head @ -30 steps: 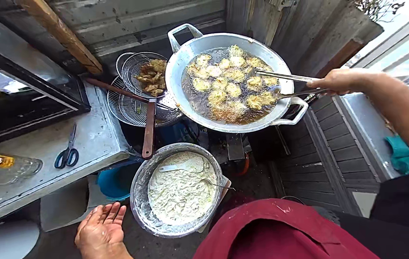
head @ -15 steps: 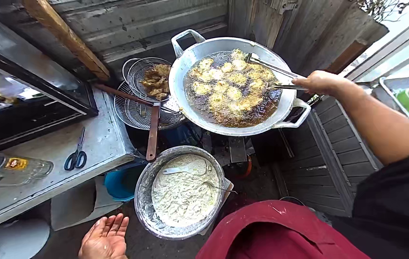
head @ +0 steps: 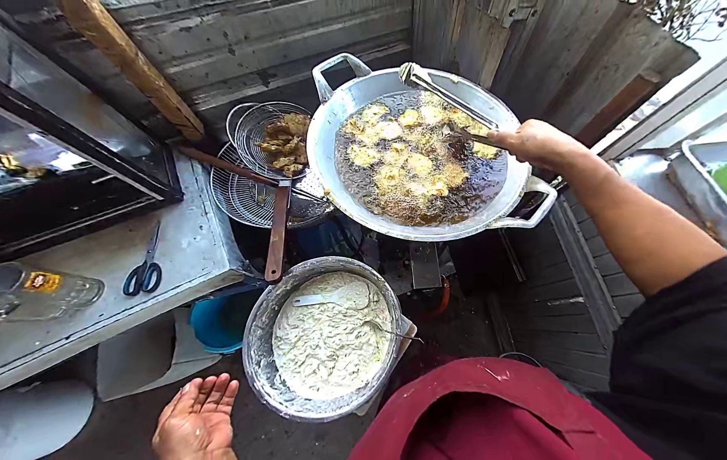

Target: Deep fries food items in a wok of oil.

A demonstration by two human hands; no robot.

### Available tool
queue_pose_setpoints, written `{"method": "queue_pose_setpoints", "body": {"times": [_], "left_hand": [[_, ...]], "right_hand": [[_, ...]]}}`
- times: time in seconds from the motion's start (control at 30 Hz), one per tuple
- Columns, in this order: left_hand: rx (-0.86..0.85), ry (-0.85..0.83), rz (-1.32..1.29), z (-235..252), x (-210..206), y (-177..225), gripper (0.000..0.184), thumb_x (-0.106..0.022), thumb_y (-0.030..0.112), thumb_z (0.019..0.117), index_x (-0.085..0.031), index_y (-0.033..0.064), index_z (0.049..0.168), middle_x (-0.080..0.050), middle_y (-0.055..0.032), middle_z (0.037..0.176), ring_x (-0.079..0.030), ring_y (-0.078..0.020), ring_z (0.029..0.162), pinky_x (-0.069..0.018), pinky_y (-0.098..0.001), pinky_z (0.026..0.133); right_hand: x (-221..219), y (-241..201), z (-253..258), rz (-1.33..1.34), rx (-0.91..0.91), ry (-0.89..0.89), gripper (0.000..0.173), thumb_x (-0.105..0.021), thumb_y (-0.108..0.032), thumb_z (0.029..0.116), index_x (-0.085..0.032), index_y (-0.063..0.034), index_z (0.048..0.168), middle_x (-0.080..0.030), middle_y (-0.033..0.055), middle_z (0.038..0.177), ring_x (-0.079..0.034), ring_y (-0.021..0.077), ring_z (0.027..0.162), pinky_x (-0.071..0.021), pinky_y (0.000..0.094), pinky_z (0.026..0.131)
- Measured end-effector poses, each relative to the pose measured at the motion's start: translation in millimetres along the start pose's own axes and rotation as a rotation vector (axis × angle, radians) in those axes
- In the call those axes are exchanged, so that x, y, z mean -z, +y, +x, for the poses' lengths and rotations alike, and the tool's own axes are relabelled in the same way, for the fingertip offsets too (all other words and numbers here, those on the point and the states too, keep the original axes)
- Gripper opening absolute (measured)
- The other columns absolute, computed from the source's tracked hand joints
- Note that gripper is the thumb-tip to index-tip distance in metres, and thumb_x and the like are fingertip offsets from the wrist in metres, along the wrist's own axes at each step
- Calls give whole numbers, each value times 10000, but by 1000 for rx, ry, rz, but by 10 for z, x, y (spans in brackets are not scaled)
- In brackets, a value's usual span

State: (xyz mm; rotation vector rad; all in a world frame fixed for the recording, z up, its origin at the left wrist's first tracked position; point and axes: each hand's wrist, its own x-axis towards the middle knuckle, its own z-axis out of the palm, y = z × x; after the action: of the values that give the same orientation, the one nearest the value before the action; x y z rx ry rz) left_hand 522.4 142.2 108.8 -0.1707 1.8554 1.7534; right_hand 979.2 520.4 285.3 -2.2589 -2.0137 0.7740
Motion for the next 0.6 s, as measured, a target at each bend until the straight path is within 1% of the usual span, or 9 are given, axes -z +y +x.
{"method": "queue_pose_setpoints", "body": {"times": [0.07, 0.13, 0.2, 0.23, 0.33, 0.43, 0.47, 0.53, 0.6], "left_hand": [[8, 2, -1, 4, 29, -12, 76, -421, 171, 1094, -479, 123, 1097, -593, 14, 830, -669, -107, 683, -612, -299, 662], [18, 13, -1, -6, 71, -29, 80, -420, 169, 1093, -485, 123, 1087, -593, 18, 821, -668, -108, 679, -612, -299, 659], [19, 24, 1, -8, 129, -25, 81, -418, 175, 1094, -483, 129, 1081, -591, 20, 819, -665, -103, 680, -608, -295, 658], [19, 26, 4, -5, 163, -23, 82, -413, 178, 1097, -479, 130, 1085, -586, 23, 823, -661, -98, 683, -604, -289, 660], [27, 47, 0, 18, 276, -49, 95, -403, 183, 1102, -476, 123, 1097, -576, 21, 852, -655, -93, 691, -601, -284, 665], [37, 63, -16, 51, 330, -81, 77, -421, 176, 1092, -480, 129, 1080, -580, 16, 845, -657, -107, 689, -603, -297, 669], [38, 63, -21, 52, 329, -83, 71, -429, 170, 1087, -485, 132, 1066, -590, 17, 832, -663, -109, 685, -607, -299, 665], [33, 52, -25, 45, 338, -71, 63, -436, 158, 1080, -489, 124, 1075, -596, 14, 832, -666, -110, 685, -608, -302, 658], [25, 55, -27, 38, 385, -74, 68, -434, 153, 1080, -493, 120, 1092, -605, 17, 834, -671, -108, 687, -610, -298, 657]], "right_hand": [[-25, -1, -20, 2, 0, -12, 790, -412, -628, 1064, -636, 128, 1090, -625, 312, 1090, -603, 412, 966, -449, 628, 860], [-113, 5, -13, -38, -2, -37, 786, -411, -632, 1063, -637, 120, 1039, -618, 283, 1009, -581, 377, 871, -449, 602, 804], [-165, 18, -5, -105, -2, -67, 793, -396, -622, 1071, -640, 130, 1017, -628, 308, 1019, -613, 417, 910, -462, 629, 825], [-148, 30, -27, -103, -1, -69, 798, -394, -618, 1073, -640, 140, 1029, -628, 325, 1048, -615, 437, 949, -456, 643, 849], [16, 37, -173, -50, 20, 10, 835, -393, -649, 1059, -645, 147, 1046, -632, 363, 1101, -621, 496, 1049, -441, 708, 894], [22, -73, -225, -33, 23, 69, 837, -388, -669, 1048, -647, 125, 1008, -638, 350, 1096, -626, 488, 1069, -440, 711, 893], [-17, -128, -216, -63, 25, 50, 837, -385, -661, 1053, -644, 135, 1019, -632, 355, 1111, -621, 492, 1081, -436, 711, 903], [-88, -245, -202, -149, 19, 25, 855, -387, -663, 1053, -651, 150, 1041, -628, 375, 1181, -608, 517, 1162, -428, 724, 945], [-128, -363, -264, -185, -1, 59, 854, -354, -663, 1059, -651, 137, 1065, -623, 373, 1220, -595, 525, 1207, -431, 734, 944]]}}
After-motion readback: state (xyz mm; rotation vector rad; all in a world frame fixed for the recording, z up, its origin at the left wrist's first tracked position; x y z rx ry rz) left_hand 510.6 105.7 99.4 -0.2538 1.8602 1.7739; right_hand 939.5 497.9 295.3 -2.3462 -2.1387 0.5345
